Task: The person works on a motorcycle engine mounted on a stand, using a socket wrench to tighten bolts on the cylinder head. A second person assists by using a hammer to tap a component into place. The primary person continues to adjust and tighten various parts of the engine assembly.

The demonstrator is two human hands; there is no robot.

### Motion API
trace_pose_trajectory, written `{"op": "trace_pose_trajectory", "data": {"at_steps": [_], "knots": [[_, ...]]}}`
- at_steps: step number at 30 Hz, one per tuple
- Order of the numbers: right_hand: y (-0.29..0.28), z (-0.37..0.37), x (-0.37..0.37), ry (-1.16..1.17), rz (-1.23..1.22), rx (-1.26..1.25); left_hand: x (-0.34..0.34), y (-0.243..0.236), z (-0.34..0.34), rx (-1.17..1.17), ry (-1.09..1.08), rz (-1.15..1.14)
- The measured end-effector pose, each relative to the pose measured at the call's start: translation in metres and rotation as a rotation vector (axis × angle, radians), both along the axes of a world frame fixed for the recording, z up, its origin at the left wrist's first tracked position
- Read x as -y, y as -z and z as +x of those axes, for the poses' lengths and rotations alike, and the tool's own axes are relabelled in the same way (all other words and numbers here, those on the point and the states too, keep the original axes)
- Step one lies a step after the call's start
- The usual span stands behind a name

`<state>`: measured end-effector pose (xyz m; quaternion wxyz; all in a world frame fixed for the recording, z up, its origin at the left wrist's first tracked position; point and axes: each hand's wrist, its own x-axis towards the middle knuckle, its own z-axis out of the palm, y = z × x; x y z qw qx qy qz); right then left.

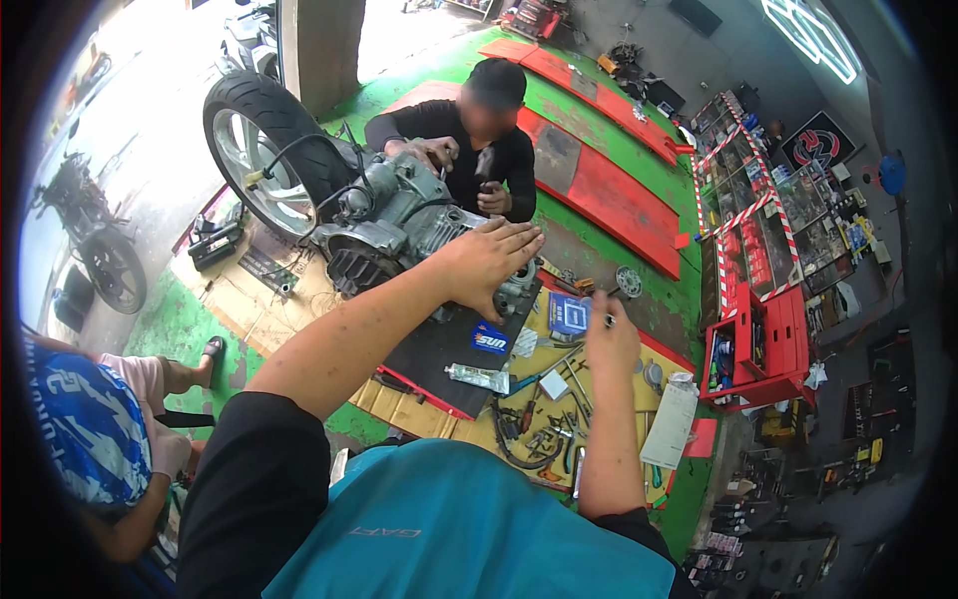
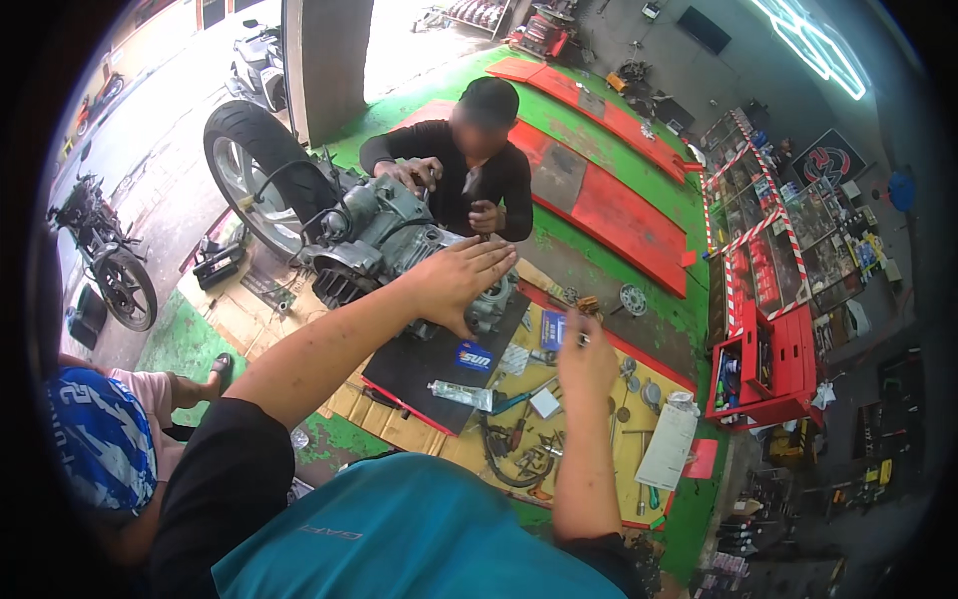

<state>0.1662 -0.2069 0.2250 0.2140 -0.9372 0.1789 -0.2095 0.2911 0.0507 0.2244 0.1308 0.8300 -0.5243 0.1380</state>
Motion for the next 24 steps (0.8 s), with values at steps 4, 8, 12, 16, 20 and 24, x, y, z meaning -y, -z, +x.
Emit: {"op": "trace_pose_trajectory", "data": {"at_steps": [4,8,12,16,20,24], "knots": [[0.027,-0.027,0.049,0.178,0.727,-0.315,0.001,-0.003,-0.003,-0.007,0.001,0.017],[0.057,-0.055,0.055,-0.159,1.384,0.117,0.001,-0.001,-0.002,-0.016,0.003,-0.005],[0.058,-0.064,0.047,-0.363,1.317,0.300,0.004,-0.003,-0.002,-0.004,0.009,-0.003],[0.061,-0.058,0.021,-0.187,1.051,0.432,0.003,0.001,0.001,-0.011,0.019,-0.035],[0.093,-0.049,0.013,-0.180,1.374,0.479,0.007,-0.001,0.001,-0.011,0.033,-0.024],[0.133,-0.031,0.015,-0.268,1.497,0.230,0.010,-0.002,0.001,-0.021,0.025,-0.019]]}}
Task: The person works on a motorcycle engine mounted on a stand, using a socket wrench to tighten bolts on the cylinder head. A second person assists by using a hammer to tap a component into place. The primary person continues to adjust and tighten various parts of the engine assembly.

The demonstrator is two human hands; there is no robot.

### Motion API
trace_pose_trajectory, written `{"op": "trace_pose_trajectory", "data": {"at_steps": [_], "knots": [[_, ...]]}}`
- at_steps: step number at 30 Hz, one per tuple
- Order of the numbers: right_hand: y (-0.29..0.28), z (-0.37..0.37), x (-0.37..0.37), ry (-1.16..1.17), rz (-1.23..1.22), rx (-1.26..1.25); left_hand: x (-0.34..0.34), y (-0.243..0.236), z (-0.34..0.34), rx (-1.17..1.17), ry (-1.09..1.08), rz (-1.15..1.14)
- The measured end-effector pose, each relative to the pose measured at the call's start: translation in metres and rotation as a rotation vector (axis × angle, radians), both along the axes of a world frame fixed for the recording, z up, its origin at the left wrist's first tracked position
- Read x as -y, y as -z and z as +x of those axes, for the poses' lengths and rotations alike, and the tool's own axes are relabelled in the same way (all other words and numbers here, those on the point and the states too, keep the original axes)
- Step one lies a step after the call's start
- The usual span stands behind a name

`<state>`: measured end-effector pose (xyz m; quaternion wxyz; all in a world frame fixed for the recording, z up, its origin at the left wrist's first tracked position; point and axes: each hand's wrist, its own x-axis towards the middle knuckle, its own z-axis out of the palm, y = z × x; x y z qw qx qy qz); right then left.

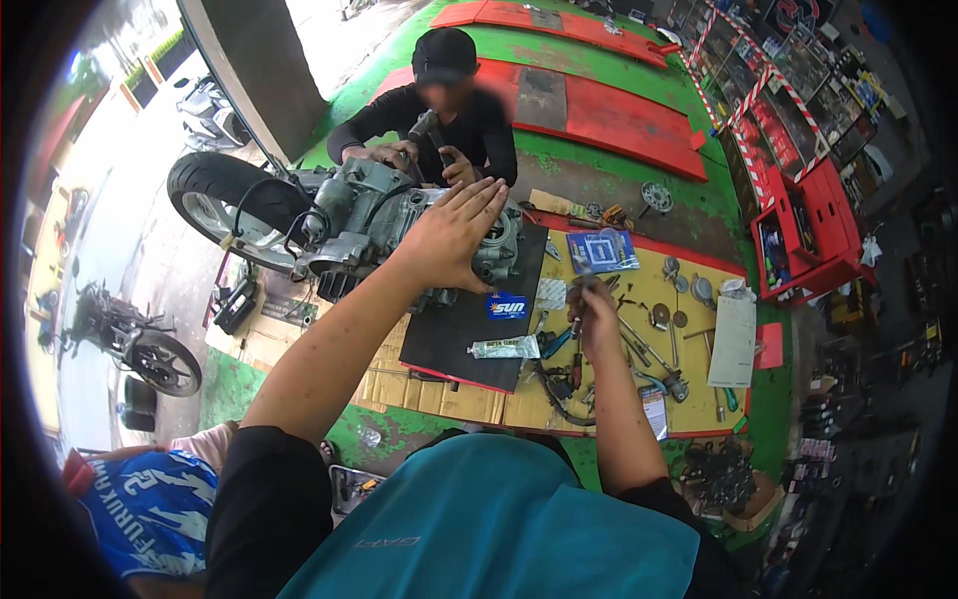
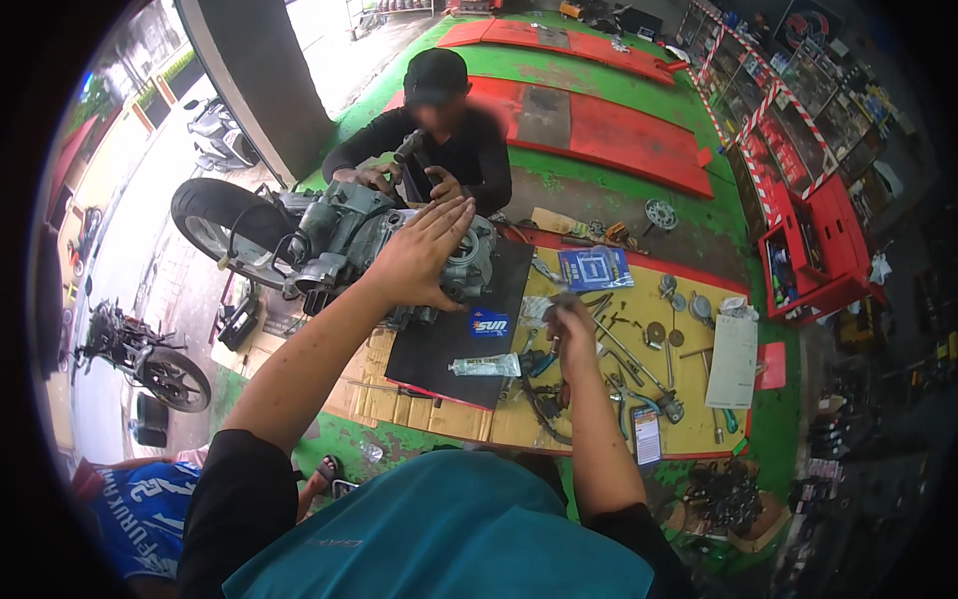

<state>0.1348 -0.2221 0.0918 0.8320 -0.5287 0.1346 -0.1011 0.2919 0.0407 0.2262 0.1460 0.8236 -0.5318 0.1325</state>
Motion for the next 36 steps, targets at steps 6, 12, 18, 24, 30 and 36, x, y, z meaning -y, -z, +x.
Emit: {"op": "trace_pose_trajectory", "data": {"at_steps": [6,12,18,24,30,36], "knots": [[0.017,0.031,-0.038,-0.121,-0.332,0.087,0.004,-0.005,-0.002,-0.020,-0.020,0.030],[0.025,0.042,-0.047,-0.153,-0.624,0.145,0.008,-0.003,0.000,-0.017,-0.015,0.022],[0.005,0.038,-0.046,-0.185,-0.926,0.198,0.009,-0.005,-0.002,-0.014,-0.021,0.016],[0.006,0.023,-0.063,-0.072,-0.818,0.132,0.006,-0.001,0.000,-0.013,-0.021,0.005],[0.051,0.020,-0.056,-0.155,-0.588,-0.059,0.008,-0.004,0.001,-0.004,-0.014,0.004],[0.041,0.020,-0.069,-0.080,-0.482,-0.033,0.005,-0.003,-0.002,0.008,-0.018,-0.002]]}}
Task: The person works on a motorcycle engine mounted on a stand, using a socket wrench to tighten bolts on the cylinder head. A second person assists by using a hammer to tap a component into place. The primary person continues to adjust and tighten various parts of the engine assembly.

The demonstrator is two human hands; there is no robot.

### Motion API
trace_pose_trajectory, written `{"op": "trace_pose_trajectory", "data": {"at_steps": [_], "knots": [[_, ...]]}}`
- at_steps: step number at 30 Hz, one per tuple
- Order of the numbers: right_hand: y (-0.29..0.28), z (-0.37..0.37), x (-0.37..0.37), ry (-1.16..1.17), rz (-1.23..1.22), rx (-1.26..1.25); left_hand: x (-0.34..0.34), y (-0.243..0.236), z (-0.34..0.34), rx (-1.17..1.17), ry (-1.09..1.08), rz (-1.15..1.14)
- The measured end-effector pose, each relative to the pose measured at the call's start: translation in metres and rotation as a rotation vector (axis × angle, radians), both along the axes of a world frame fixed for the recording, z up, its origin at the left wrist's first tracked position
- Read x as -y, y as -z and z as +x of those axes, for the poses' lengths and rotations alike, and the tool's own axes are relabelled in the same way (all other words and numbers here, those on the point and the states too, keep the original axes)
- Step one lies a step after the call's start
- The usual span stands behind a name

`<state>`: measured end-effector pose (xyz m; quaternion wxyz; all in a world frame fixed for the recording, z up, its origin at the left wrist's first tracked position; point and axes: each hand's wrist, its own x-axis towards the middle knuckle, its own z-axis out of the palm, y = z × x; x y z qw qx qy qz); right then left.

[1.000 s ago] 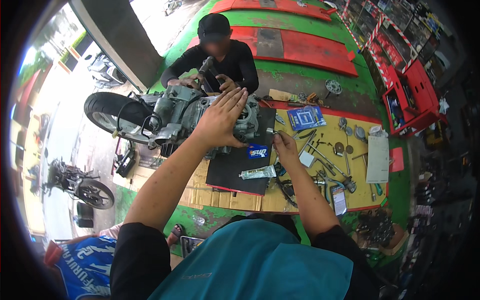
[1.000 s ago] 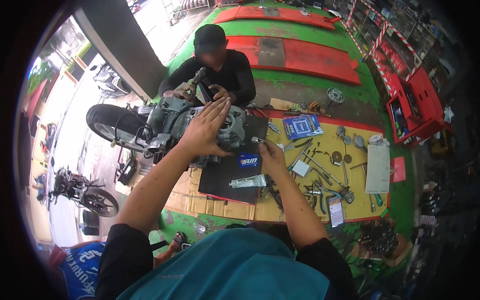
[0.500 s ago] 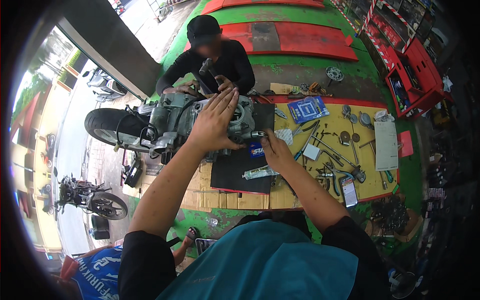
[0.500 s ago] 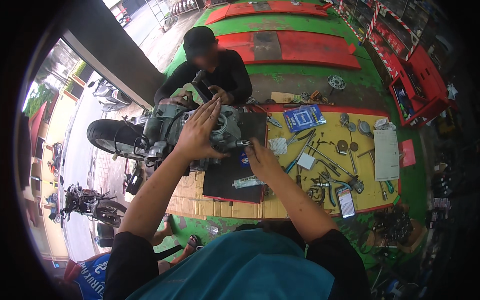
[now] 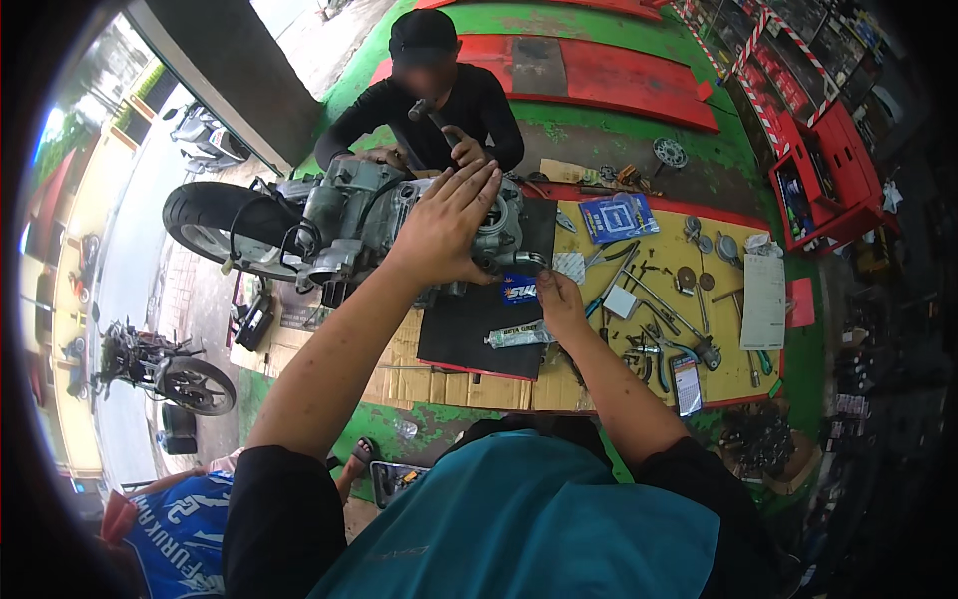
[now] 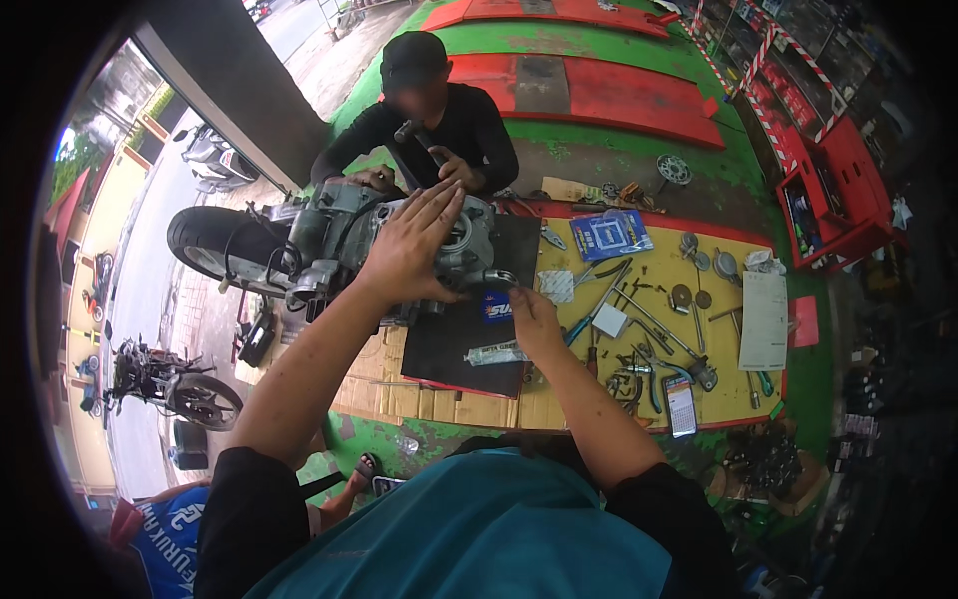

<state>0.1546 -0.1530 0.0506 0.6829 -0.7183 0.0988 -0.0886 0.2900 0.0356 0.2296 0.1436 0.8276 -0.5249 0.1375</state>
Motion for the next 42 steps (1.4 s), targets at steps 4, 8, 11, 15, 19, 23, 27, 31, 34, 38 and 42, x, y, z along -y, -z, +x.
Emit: {"op": "trace_pose_trajectory", "data": {"at_steps": [4,8,11,15,19,23,27,31,34,38,42], "knots": [[-0.011,-0.007,-0.010,0.029,0.175,-0.139,-0.002,0.002,0.002,0.003,-0.004,0.024],[-0.048,-0.015,-0.019,0.033,0.365,-0.375,-0.005,0.004,0.000,0.009,-0.005,0.026],[-0.067,-0.018,-0.022,0.043,0.427,-0.481,-0.004,0.000,0.000,0.017,0.005,0.035],[-0.094,-0.019,-0.027,0.039,0.546,-0.582,-0.004,0.003,0.002,0.017,0.007,0.039],[-0.095,-0.022,-0.024,-0.023,0.611,-0.589,-0.006,0.001,0.002,-0.021,0.003,0.046],[-0.076,-0.029,-0.010,-0.080,0.644,-0.474,-0.008,-0.007,-0.007,-0.046,-0.061,0.084],[-0.052,-0.022,0.057,-0.177,0.005,-0.186,-0.009,-0.016,-0.044,-0.073,-0.344,-0.010],[-0.124,0.024,0.115,-0.553,-1.049,0.281,-0.012,0.011,-0.124,-0.188,-0.628,-0.592],[-0.185,0.064,0.116,-0.816,-1.465,0.502,0.028,0.064,-0.180,-0.573,-0.666,-0.789],[-0.213,0.102,0.098,-1.070,-1.614,0.725,0.094,0.101,-0.170,-1.527,-0.516,-1.281],[-0.221,0.119,0.075,-1.202,-1.757,0.829,0.113,0.095,-0.146,-1.615,-0.481,-1.399]]}}
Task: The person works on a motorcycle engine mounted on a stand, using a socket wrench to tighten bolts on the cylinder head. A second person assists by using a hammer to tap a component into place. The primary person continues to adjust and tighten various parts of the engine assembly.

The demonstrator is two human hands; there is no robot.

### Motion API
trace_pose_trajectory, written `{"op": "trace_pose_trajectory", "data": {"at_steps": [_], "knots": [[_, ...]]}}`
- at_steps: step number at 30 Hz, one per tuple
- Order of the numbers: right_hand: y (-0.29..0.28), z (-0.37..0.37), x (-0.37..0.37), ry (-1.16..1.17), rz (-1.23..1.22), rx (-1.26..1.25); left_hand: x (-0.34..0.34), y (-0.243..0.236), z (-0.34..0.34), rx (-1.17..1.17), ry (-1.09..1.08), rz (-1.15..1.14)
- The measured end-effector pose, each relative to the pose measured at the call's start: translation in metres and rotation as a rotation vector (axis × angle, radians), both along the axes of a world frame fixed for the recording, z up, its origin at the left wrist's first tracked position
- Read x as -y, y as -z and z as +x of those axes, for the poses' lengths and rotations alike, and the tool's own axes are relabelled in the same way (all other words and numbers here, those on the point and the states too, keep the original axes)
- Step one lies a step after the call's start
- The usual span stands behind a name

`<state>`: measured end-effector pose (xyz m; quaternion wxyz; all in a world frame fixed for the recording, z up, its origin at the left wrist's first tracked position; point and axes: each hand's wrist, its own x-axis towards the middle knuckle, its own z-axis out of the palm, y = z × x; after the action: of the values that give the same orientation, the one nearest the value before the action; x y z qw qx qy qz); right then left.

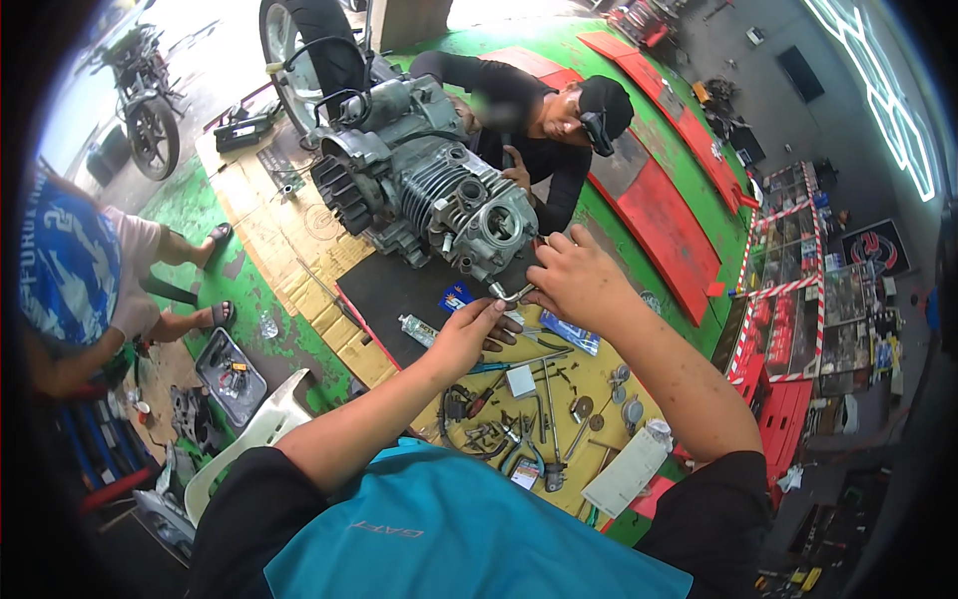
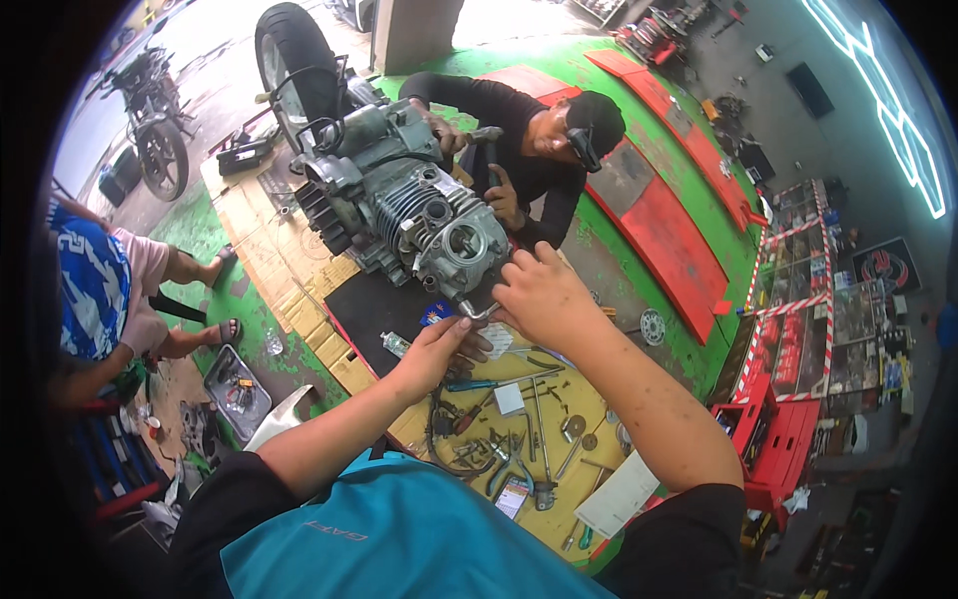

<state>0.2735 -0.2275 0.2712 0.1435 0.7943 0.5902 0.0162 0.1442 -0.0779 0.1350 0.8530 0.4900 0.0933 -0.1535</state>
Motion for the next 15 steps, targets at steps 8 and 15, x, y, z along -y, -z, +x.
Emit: {"op": "trace_pose_trajectory", "data": {"at_steps": [8,15], "knots": [[-0.017,-0.009,-0.038,-0.221,-0.187,0.306,0.014,0.018,0.013,-0.053,-0.142,-0.398],[-0.029,0.000,-0.049,-0.091,-0.321,0.122,0.027,0.035,0.013,-0.031,-0.233,-0.516]]}}
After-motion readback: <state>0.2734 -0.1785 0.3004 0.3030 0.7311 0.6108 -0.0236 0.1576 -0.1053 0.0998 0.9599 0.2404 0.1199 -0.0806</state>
